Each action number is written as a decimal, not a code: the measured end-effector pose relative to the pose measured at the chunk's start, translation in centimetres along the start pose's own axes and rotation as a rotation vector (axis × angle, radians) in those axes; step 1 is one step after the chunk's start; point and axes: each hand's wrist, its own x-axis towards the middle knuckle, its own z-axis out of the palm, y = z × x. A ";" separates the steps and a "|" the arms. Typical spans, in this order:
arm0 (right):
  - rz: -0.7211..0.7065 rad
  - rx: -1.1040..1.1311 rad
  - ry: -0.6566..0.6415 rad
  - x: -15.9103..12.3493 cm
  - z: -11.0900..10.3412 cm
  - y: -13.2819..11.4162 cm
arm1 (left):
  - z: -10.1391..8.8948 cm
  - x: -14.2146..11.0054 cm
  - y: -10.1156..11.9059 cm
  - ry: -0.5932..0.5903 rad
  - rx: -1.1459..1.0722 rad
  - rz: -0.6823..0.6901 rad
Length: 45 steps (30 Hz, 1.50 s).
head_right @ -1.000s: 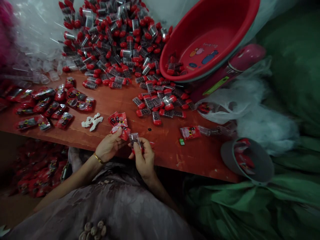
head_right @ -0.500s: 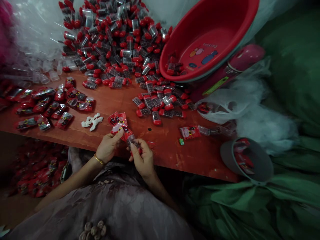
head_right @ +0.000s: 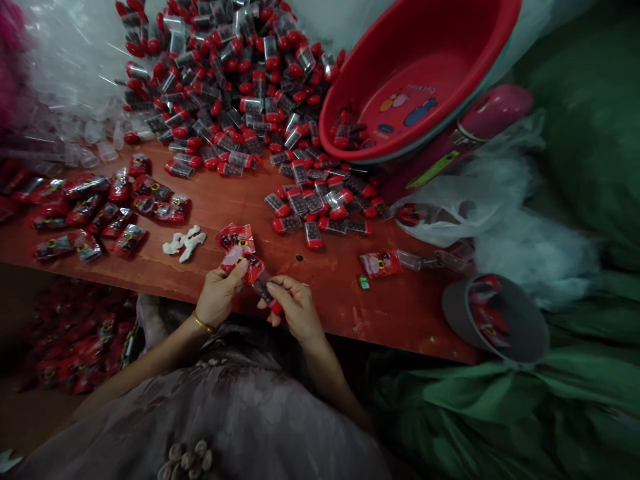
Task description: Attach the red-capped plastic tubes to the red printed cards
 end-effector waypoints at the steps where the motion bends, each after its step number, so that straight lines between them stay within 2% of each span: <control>1: 0.003 0.000 -0.005 0.0 -0.1 -0.1 | -0.1 0.0 -0.2 -0.003 0.015 0.023; 8: 0.044 0.036 -0.062 0.4 -0.6 -0.4 | -0.7 -0.1 -0.6 -0.015 0.183 0.167; 11: 0.061 0.054 -0.091 0.6 -0.8 -0.4 | -0.6 0.1 -0.8 -0.017 0.133 0.133; 18: -0.023 -0.087 -0.043 0.5 -0.9 -0.5 | -0.6 0.3 -1.4 0.012 0.087 0.104; 23: -0.003 -0.163 -0.055 0.6 -1.0 -0.8 | -0.4 0.2 -1.1 -0.011 0.104 0.118; 30: 0.002 -0.195 -0.057 0.6 -1.2 -1.4 | -0.3 0.5 -1.5 0.000 -0.018 0.048; 38: 0.000 -0.166 -0.109 0.7 -1.5 -1.0 | -0.6 0.5 -2.0 -0.005 0.085 0.084; 45: -0.065 -0.297 -0.017 0.6 -1.4 -1.7 | -0.8 0.2 -1.3 -0.048 0.137 0.045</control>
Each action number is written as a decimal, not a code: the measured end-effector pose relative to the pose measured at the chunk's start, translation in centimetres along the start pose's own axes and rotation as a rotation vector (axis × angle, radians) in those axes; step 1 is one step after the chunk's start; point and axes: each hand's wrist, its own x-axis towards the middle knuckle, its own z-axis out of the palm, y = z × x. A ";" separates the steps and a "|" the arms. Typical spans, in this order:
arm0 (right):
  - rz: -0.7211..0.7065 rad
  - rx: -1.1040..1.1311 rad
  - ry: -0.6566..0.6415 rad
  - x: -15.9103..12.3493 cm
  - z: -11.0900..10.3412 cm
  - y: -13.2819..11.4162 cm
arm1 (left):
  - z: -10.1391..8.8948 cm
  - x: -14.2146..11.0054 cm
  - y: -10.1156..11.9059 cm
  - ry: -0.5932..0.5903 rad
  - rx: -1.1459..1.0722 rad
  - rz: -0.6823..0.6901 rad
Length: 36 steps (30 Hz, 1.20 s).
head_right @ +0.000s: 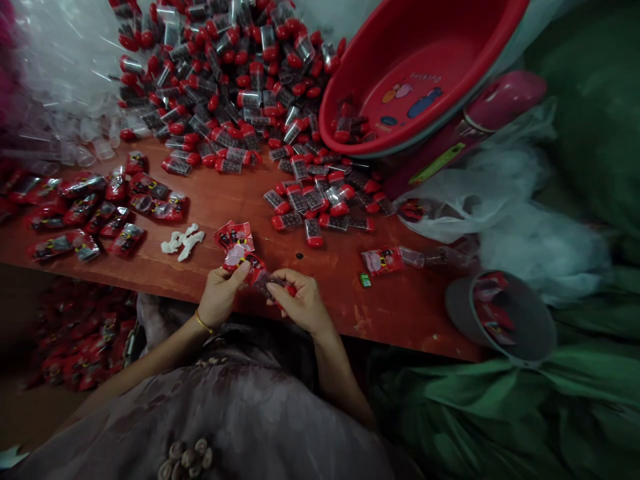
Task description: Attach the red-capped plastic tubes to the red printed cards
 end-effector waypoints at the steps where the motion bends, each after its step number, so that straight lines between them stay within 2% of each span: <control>1: -0.002 -0.007 -0.001 0.0 -0.1 0.0 | 0.0 0.0 0.1 -0.004 -0.010 -0.004; 8: 0.022 0.044 -0.072 0.2 -0.3 0.4 | 0.3 -0.2 0.1 -0.042 -0.018 -0.010; 13: -0.077 0.053 0.118 0.3 0.1 1.0 | 0.3 -0.3 0.3 -0.040 0.036 0.029; 16: -0.077 -0.004 0.084 0.4 0.5 1.1 | 0.4 -0.3 0.5 -0.038 0.010 0.042; 18: -0.073 -0.028 0.060 0.6 0.8 1.0 | 0.7 -0.3 0.6 -0.041 -0.028 -0.003; 23: -0.143 -0.017 0.097 1.0 2.0 1.2 | 1.2 0.1 1.2 -0.013 -0.139 -0.210; 28: -0.161 0.149 -0.029 0.6 2.1 2.0 | 0.7 0.6 2.1 0.099 -0.248 -0.218; 30: -0.156 0.154 -0.024 0.5 2.0 2.4 | 0.6 0.5 2.1 0.053 -0.235 -0.244; 34: -0.177 0.123 0.066 1.0 2.1 2.7 | 0.9 0.0 1.7 -0.090 -0.183 -0.299; 36: -0.199 0.081 0.114 1.2 2.2 2.6 | 0.8 -0.2 1.5 -0.110 -0.161 -0.320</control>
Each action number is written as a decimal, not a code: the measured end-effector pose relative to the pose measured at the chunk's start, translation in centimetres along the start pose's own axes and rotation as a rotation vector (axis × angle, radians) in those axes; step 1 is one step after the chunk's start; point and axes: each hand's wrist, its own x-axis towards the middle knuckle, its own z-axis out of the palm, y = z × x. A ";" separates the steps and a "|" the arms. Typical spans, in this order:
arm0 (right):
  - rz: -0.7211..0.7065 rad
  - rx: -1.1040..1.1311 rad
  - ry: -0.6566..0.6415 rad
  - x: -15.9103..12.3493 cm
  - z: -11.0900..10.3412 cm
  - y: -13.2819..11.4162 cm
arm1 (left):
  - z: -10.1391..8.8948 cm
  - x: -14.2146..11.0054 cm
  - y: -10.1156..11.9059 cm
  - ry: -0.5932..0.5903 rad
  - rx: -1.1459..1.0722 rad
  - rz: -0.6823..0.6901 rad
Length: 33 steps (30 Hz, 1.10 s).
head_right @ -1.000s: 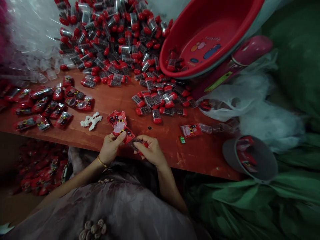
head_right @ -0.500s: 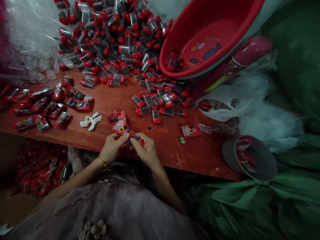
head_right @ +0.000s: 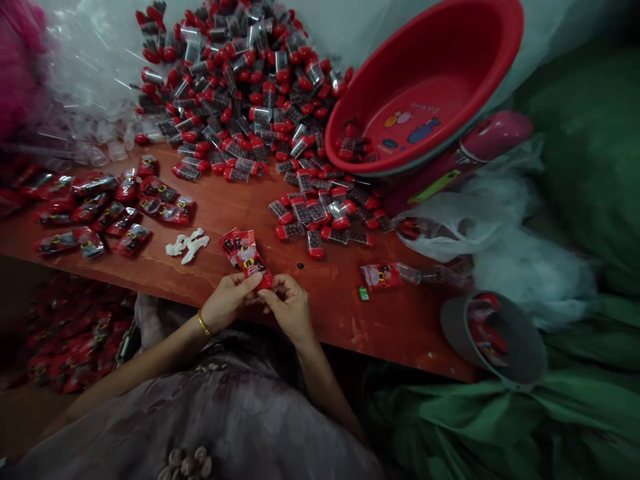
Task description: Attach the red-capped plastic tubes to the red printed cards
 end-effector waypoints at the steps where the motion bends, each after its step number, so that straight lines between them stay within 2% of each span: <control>1: -0.025 -0.041 0.027 0.1 0.0 -0.1 | -0.1 -0.1 0.0 -0.001 0.017 -0.017; 4: -0.147 -0.220 0.067 0.2 -0.2 -0.3 | -0.9 -0.4 0.1 -0.024 0.090 -0.046; 8: -0.332 -0.382 0.026 -0.2 -0.1 -0.2 | -1.8 -0.9 0.4 -0.083 0.213 -0.036; 14: -0.455 -0.506 0.081 -1.6 0.8 1.2 | -2.6 -1.9 -0.1 -0.076 0.350 -0.106; 20: -0.477 -0.493 -0.046 -3.3 1.0 2.1 | -4.1 -3.6 -2.5 -0.145 0.490 -0.006; 24: -0.481 -0.469 -0.145 -4.1 1.2 2.4 | -4.4 -4.9 -3.7 -0.126 0.440 0.082; 29: -0.366 -0.402 -0.080 -5.2 1.1 3.1 | -4.4 -5.8 -4.2 -0.153 0.250 -0.122; 31: -0.346 -0.384 -0.118 -5.3 0.8 3.1 | -4.5 -5.9 -4.4 -0.148 0.256 -0.179; 33: -0.395 -0.444 -0.206 -5.2 0.3 2.9 | -4.6 -6.0 -4.6 -0.142 0.286 -0.198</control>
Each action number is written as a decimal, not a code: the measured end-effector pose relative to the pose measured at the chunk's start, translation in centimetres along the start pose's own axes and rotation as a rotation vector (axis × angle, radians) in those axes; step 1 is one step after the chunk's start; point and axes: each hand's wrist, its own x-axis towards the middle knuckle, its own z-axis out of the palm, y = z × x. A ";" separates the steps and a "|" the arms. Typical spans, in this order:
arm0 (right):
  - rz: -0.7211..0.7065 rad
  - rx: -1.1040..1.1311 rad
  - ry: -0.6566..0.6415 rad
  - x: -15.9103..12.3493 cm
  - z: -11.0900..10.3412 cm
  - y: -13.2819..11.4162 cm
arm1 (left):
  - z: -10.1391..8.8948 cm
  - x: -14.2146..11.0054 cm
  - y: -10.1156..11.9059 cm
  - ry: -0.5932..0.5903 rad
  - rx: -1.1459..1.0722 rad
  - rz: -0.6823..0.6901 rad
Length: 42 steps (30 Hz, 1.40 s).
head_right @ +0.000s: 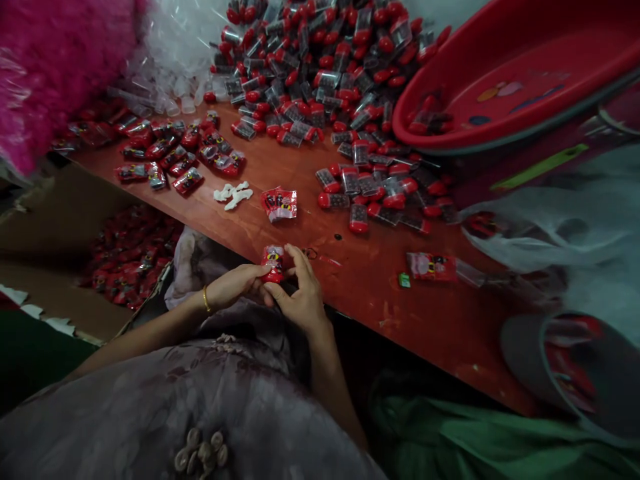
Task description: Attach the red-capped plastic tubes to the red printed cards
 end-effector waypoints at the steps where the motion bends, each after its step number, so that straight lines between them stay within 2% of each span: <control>1: -0.044 -0.035 -0.047 0.1 -0.3 0.0 | 0.0 -0.1 -0.1 0.000 0.010 -0.004; 3: -0.128 -0.069 -0.114 0.2 -0.7 0.2 | 0.2 -0.3 -0.3 -0.016 0.006 0.003; 5: -0.171 -0.059 -0.117 0.2 -0.5 0.4 | 0.4 -0.7 -0.3 -0.044 -0.007 0.038; 9: -0.129 0.008 0.046 -0.4 0.7 0.6 | 0.9 -1.4 0.1 -0.025 0.085 0.184; 11: -0.087 0.038 0.110 -0.7 1.1 0.4 | 1.1 -1.7 0.4 0.070 0.207 0.286; 14: 0.008 0.099 0.131 -0.8 0.7 0.0 | 1.1 -2.0 1.0 0.403 0.507 0.526; 16: 0.082 0.162 0.127 -0.7 0.1 -0.3 | 0.9 -2.1 1.5 0.553 0.758 0.714; 17: 0.107 0.190 0.127 -0.7 -0.2 -0.5 | 0.7 -2.1 1.7 0.565 0.871 0.795; 19: 0.134 0.218 0.129 -0.6 -0.6 -0.9 | 0.4 -1.9 2.1 0.484 1.025 0.877; 22: 0.161 0.206 0.126 -0.6 -0.6 -1.4 | 0.0 -1.4 2.3 0.288 1.100 0.778; 24: 0.179 0.177 0.117 -0.6 -0.3 -1.7 | -0.3 -1.2 2.2 0.215 1.087 0.674; 29: 0.163 0.079 0.077 -0.1 0.6 -1.5 | -1.2 -0.8 1.3 0.238 1.003 0.631; 32: 0.170 0.039 0.119 0.5 1.0 -1.4 | -1.8 -0.7 0.8 0.245 0.867 0.616; 34: 0.124 -0.034 0.125 1.1 1.2 -1.5 | -2.2 -0.7 0.6 0.238 0.759 0.610; 37: 0.010 -0.167 0.058 2.1 1.5 -2.1 | -2.7 -0.8 0.5 0.247 0.635 0.597; 42: -0.096 -0.311 0.035 3.1 2.6 -3.1 | -3.5 -0.6 0.4 0.301 0.586 0.609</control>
